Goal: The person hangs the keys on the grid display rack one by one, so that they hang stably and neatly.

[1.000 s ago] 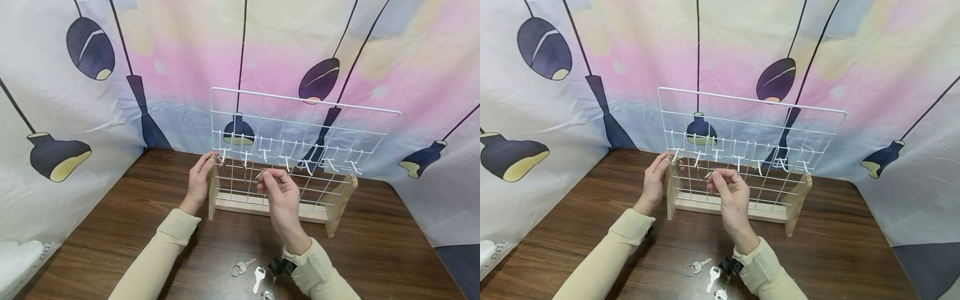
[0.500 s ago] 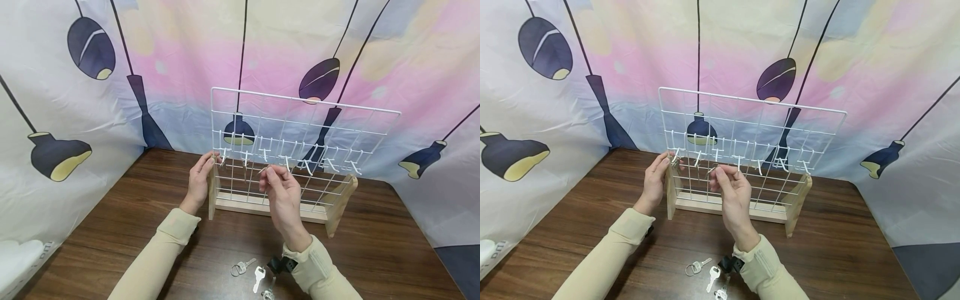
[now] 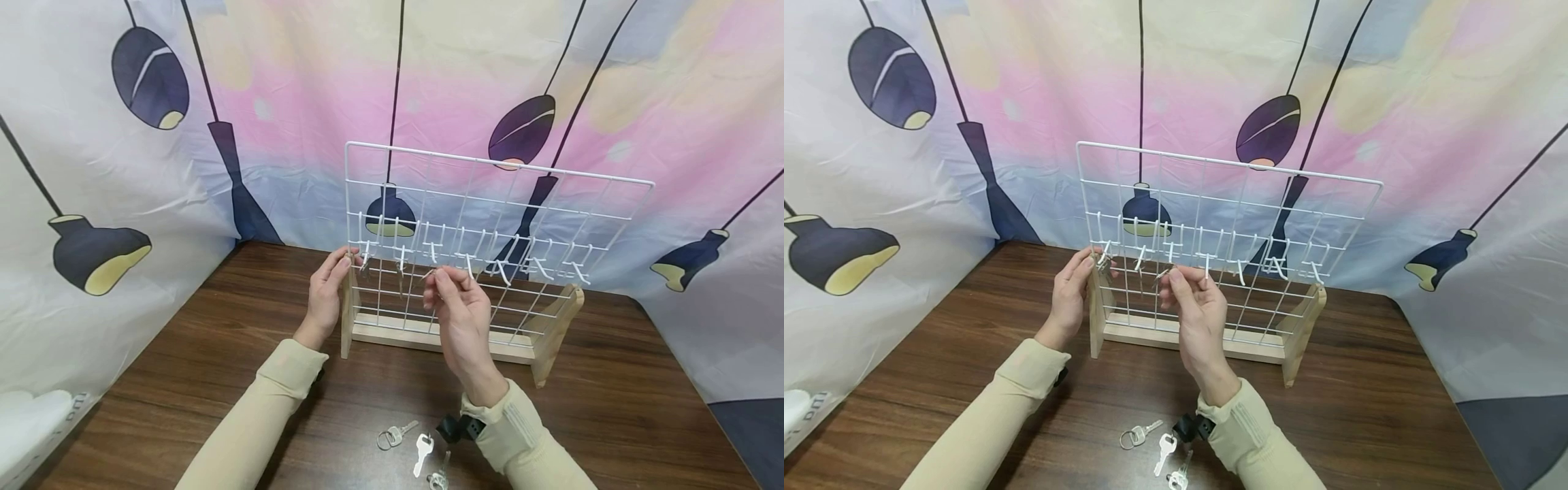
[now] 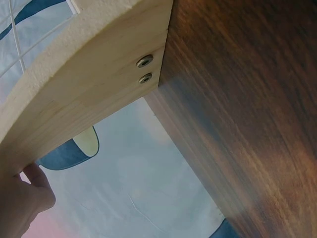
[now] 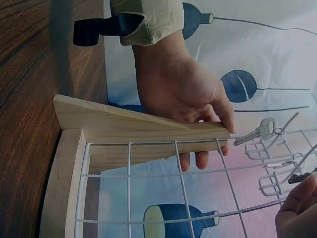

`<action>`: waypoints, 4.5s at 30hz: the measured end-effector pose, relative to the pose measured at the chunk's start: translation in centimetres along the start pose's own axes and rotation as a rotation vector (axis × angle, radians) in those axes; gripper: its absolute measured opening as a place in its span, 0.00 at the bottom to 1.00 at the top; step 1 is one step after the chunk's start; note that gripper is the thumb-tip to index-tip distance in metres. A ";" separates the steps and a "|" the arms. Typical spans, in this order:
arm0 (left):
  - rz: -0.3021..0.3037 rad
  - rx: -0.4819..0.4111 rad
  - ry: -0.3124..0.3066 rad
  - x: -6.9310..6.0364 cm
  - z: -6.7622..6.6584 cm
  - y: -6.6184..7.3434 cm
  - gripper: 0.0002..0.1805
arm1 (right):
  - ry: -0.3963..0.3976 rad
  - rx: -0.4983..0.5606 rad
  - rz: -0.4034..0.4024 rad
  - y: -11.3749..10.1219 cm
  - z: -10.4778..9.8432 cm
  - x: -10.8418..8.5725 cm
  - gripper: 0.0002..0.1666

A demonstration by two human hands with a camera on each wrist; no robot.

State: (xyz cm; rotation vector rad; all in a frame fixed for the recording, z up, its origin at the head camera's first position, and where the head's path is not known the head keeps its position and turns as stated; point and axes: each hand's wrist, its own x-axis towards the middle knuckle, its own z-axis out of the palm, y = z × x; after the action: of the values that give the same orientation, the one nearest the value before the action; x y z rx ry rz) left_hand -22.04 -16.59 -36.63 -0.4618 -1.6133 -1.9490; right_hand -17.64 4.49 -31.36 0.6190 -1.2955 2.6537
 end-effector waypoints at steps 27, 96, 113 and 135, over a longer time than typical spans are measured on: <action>-0.020 0.025 -0.009 0.0 0.0 0.1 0.17 | 0.025 -0.041 0.044 0.3 -0.4 0.6 0.03; 0.156 0.153 0.001 0.6 0.9 0.3 0.14 | -1.076 -1.308 0.417 4.0 -4.8 -4.3 0.15; 0.140 0.164 0.028 0.8 1.1 0.0 0.13 | -1.127 -1.447 0.440 4.3 -4.5 -5.5 0.16; 0.160 0.151 0.027 0.7 1.1 -0.1 0.14 | -1.170 -1.402 0.437 4.4 -4.4 -5.8 0.17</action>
State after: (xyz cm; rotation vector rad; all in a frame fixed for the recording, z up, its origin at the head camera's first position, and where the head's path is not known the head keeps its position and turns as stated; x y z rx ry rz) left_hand -22.78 -15.60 -36.08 -0.4854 -1.6392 -1.6964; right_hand -15.00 5.56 -39.42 1.6336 -3.1307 0.6220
